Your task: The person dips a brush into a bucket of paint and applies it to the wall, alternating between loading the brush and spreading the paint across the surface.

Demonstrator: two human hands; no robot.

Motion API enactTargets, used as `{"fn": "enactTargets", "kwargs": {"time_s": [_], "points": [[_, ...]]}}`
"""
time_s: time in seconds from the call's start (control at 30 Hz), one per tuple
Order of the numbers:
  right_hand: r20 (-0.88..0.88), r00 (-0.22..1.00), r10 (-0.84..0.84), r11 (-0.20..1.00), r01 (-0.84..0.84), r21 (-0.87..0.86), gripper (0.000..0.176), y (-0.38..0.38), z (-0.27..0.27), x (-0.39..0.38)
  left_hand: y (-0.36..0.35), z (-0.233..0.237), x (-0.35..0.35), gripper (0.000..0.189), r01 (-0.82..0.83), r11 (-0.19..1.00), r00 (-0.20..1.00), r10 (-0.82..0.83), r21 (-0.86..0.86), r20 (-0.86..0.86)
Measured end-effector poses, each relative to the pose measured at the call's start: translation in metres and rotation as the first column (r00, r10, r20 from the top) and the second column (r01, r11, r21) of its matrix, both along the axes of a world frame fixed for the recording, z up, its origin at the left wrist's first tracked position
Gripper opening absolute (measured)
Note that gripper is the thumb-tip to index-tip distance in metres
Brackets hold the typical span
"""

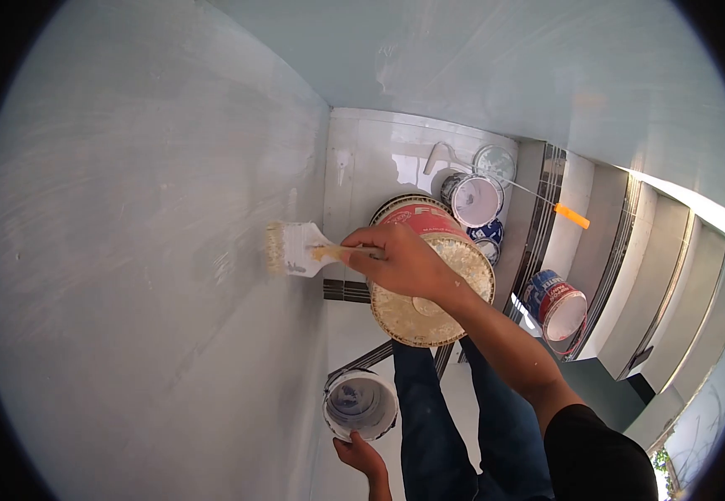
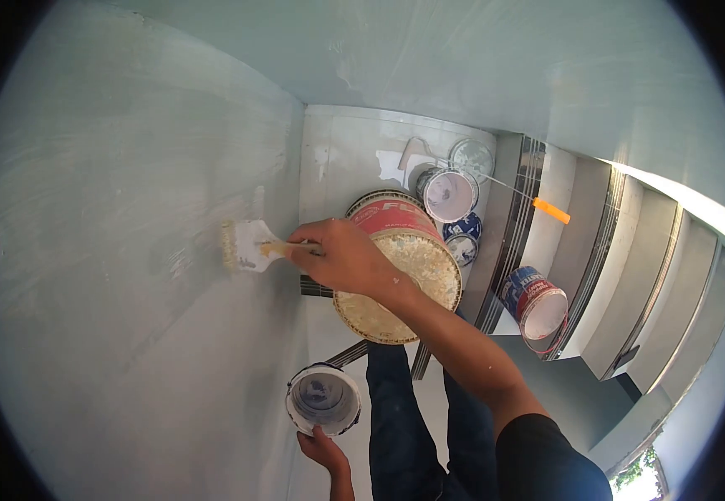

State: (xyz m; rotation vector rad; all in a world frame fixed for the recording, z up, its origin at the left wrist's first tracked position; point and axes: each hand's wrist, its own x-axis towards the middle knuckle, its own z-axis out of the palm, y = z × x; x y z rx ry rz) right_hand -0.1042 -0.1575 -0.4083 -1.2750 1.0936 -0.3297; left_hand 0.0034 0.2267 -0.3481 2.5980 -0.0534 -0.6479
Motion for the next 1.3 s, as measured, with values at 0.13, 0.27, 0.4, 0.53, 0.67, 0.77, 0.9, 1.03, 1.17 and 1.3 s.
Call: {"fn": "enactTargets", "kwargs": {"time_s": [0.13, 0.27, 0.4, 0.53, 0.67, 0.77, 0.9, 1.03, 1.17, 1.3], "points": [[-0.443, 0.895, 0.045, 0.987, -0.107, -0.117, 0.029, -0.014, -0.130, 0.028, -0.011, 0.000, 0.000, 0.023, -0.080, 0.990, 0.995, 0.073, -0.117, -0.062], [-0.506, 0.862, 0.018, 0.975, -0.127, -0.181, 0.026, -0.031, -0.194, 0.090, -0.018, 0.001, 0.002, 0.029, -0.147, 0.981, 0.987, 0.137, -0.124, -0.087], [-0.445, 0.894, -0.047, 0.966, -0.073, -0.249, 0.021, -0.019, -0.173, 0.105, -0.015, 0.008, 0.007, 0.032, -0.137, 0.983, 0.989, 0.131, -0.123, -0.062], [-0.170, 0.982, -0.075, 0.956, 0.023, -0.292, 0.022, 0.001, -0.084, 0.075, -0.020, 0.012, 0.005, 0.032, -0.196, 0.971, 0.976, 0.179, -0.134, -0.127], [0.024, 1.000, -0.012, 0.988, 0.015, -0.155, 0.021, 0.006, 0.033, 0.046, -0.008, 0.011, 0.008, 0.032, -0.129, 0.990, 0.987, 0.122, -0.056, -0.108], [0.157, 0.988, -0.014, 0.996, 0.029, -0.090, 0.023, 0.013, 0.061, 0.020, 0.005, 0.007, 0.012, 0.033, -0.083, 0.995, 0.994, 0.078, -0.054, -0.082], [-0.009, 1.000, 0.001, 0.999, -0.001, -0.037, 0.026, 0.000, -0.010, 0.003, -0.003, 0.013, 0.012, 0.033, -0.130, 0.989, 0.990, 0.125, -0.077, -0.068], [-0.444, 0.894, 0.058, 0.992, -0.101, -0.075, 0.029, -0.021, -0.156, 0.030, 0.002, 0.014, 0.010, 0.034, -0.136, 0.987, 0.989, 0.129, -0.090, -0.073], [-0.553, 0.833, 0.034, 0.989, -0.108, -0.102, 0.029, -0.047, -0.256, 0.084, -0.001, 0.016, 0.008, 0.035, -0.149, 0.986, 0.987, 0.144, -0.071, -0.067], [-0.460, 0.888, 0.010, 0.952, -0.149, -0.267, 0.029, -0.050, -0.238, 0.108, 0.008, 0.017, 0.011, 0.035, -0.146, 0.988, 0.988, 0.144, -0.042, -0.060]]}}
